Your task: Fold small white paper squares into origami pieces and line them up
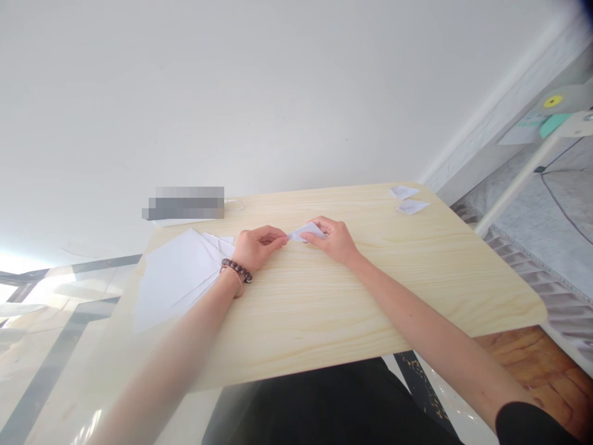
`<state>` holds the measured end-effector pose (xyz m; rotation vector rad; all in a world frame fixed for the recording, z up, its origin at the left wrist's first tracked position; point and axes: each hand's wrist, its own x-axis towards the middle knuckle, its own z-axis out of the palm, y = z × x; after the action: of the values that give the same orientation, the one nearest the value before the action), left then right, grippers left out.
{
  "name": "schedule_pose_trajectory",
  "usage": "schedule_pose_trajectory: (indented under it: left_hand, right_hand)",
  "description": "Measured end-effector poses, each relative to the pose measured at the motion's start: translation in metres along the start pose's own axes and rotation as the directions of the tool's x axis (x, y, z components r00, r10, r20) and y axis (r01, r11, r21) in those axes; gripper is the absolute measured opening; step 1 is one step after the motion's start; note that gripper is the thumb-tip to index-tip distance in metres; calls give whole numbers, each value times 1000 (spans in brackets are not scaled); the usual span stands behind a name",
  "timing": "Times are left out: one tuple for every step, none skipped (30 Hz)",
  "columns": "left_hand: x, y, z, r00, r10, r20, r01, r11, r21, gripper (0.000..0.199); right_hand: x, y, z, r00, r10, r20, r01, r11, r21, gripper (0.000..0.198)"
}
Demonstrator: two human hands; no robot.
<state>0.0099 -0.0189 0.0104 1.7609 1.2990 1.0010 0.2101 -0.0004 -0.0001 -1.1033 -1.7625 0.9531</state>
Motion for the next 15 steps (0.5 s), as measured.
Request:
schedule_pose_trajectory:
  left_hand:
    - [0,1,-1,1000,-3,6,3,1000,5,30]
    - [0,1,-1,1000,-10,12,10,1000,4,30]
    - [0,1,-2,1000,-22,19,23,1000,-5,31]
    - [1,0,-2,999,-39,28,39,999,-20,31]
    - [2,-1,-3,997,-57,43,59,997,-42,32]
    - [3,-3,-3,995,-79,61,83,994,-71,33]
    - [4,-5,-4,991,-100,93,110,989,-103,34]
    - [5,-7,-5,984,-119,133,137,981,-135,35]
    - [6,-9,-5,980,-123,159,148,977,-155,36]
    - [7,-10,-6,975,-124,187,157,973,-172,37]
    - [8,-11,-7,969,-123,215,164,969,-186,38]
    - [8,-12,-8,964,-118,238,167,966,-196,38]
    - [8,-12,-9,959,-113,259,168,965,-200,38]
    - [9,-12,-9,955,-108,276,167,966,-197,37]
    - [9,-11,-10,952,-105,289,163,969,-187,37]
  right_hand:
    - [0,0,0,1000,1,4,-1,1000,-3,24]
    - [0,0,0,1000,0,9,0,1000,-8,24]
    - [0,-1,0,1000,-2,14,2,1000,-16,24]
    - [0,-1,0,1000,-5,16,5,1000,-26,25]
    - [0,-1,-1,1000,-10,18,10,999,-38,25]
    - [0,-1,-1,1000,-16,21,18,999,-51,25]
    - [0,-2,-1,999,-24,25,26,998,-62,24]
    - [0,-2,-2,999,-32,32,34,997,-70,24]
    - [0,-2,-2,998,-40,42,43,996,-74,23]
    - [0,-3,-2,997,-47,55,51,996,-73,23]
    - [0,-3,-3,996,-54,68,59,996,-70,22]
    - [0,-3,-3,995,-59,77,65,996,-67,22]
    - [0,-3,-3,995,-64,83,69,995,-66,22]
    - [0,-4,-4,994,-66,85,72,995,-67,22]
    - [0,-4,-4,994,-67,84,73,995,-72,22]
